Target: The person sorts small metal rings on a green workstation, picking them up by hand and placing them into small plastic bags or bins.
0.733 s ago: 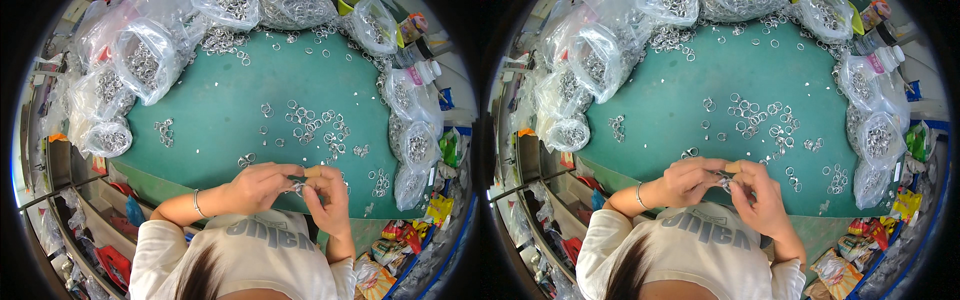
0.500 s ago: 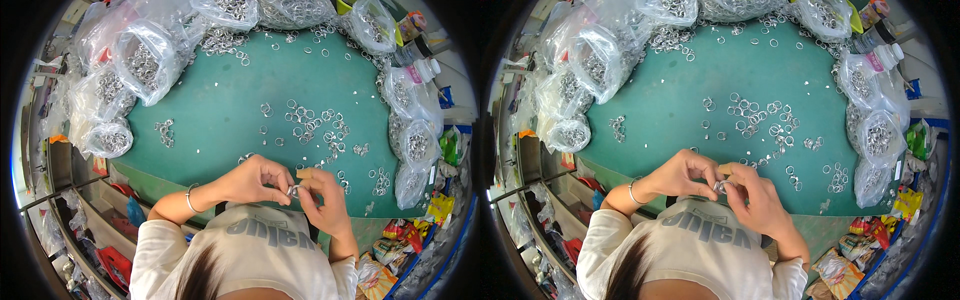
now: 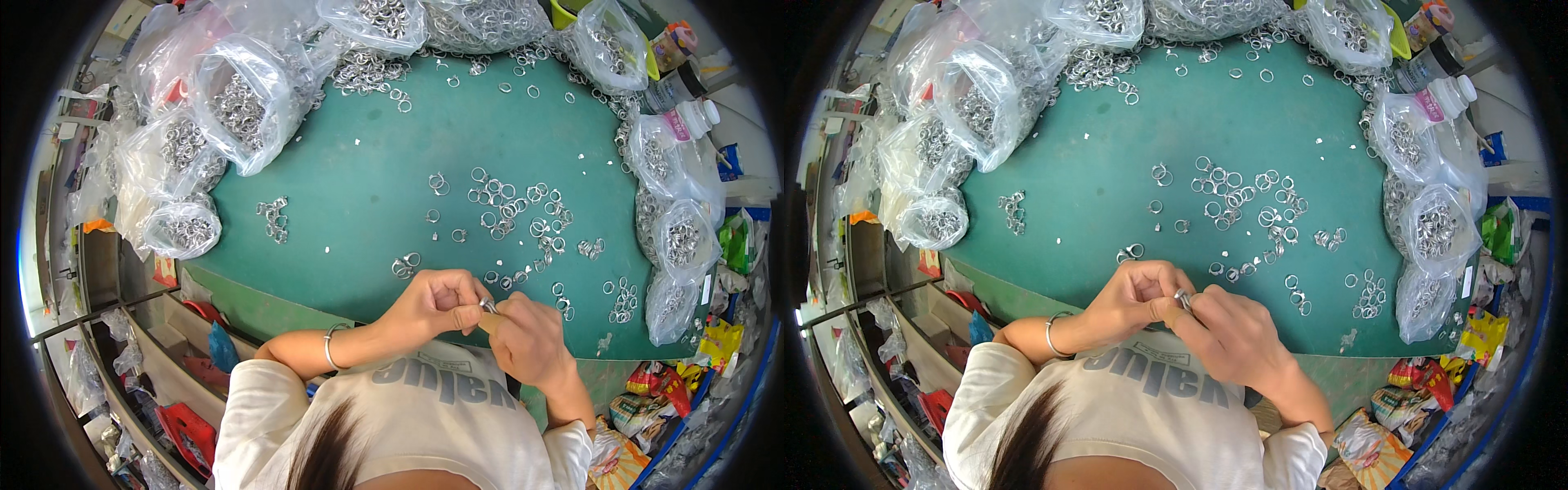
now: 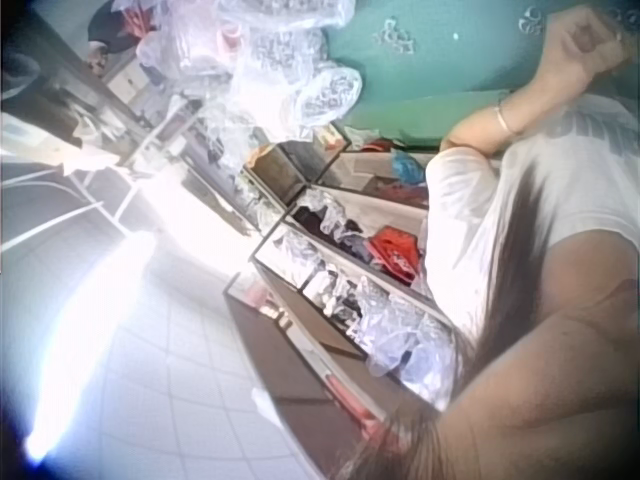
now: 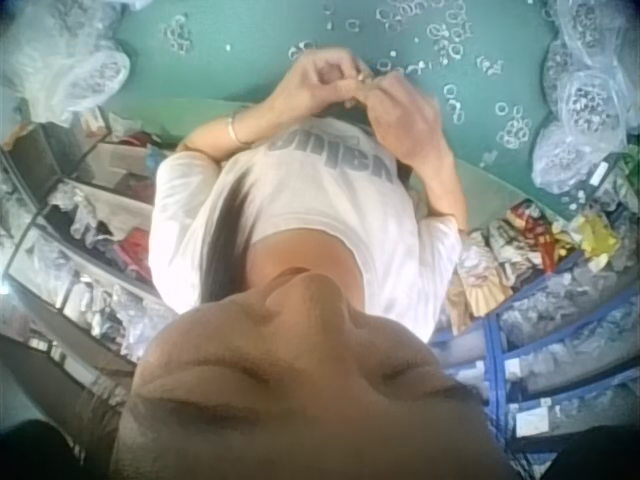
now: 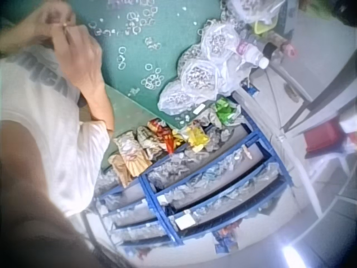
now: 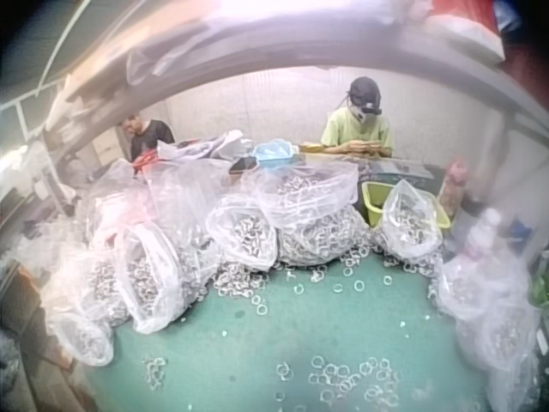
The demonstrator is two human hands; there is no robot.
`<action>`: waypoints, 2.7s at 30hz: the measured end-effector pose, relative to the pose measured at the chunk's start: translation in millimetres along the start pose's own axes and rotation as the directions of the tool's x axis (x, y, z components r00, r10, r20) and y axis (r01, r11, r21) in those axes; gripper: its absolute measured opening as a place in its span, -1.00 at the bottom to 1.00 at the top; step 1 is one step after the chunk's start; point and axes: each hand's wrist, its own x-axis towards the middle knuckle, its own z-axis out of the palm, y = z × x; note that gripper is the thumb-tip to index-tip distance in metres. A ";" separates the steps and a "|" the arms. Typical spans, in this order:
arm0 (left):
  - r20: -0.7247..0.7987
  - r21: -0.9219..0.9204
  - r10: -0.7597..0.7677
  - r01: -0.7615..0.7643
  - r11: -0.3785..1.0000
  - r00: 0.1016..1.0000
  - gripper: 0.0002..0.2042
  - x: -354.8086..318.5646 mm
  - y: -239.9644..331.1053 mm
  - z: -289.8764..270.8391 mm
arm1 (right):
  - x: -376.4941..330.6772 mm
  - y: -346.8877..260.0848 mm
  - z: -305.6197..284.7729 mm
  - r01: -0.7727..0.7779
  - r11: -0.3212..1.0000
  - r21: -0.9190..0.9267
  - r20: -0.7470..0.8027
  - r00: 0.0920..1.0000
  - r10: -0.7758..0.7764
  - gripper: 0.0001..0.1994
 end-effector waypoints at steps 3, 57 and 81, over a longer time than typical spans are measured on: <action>-0.050 -0.269 -0.087 0.070 0.960 0.995 -0.86 8.2 -11.5 -15.8 | -0.1 0.4 -4.0 0.084 0.995 -0.061 0.078 0.994 -0.079 -0.82; 0.138 0.985 0.271 -0.103 -0.138 0.953 -0.84 118.2 4.6 -17.1 | -16.1 97.9 12.8 -0.499 0.864 -0.057 -0.232 0.849 0.475 -0.62; -0.220 0.976 0.580 0.180 0.127 0.784 -0.88 23.6 43.3 -81.2 | 32.8 122.8 48.4 -0.454 0.870 -0.194 -0.288 0.874 0.392 -0.72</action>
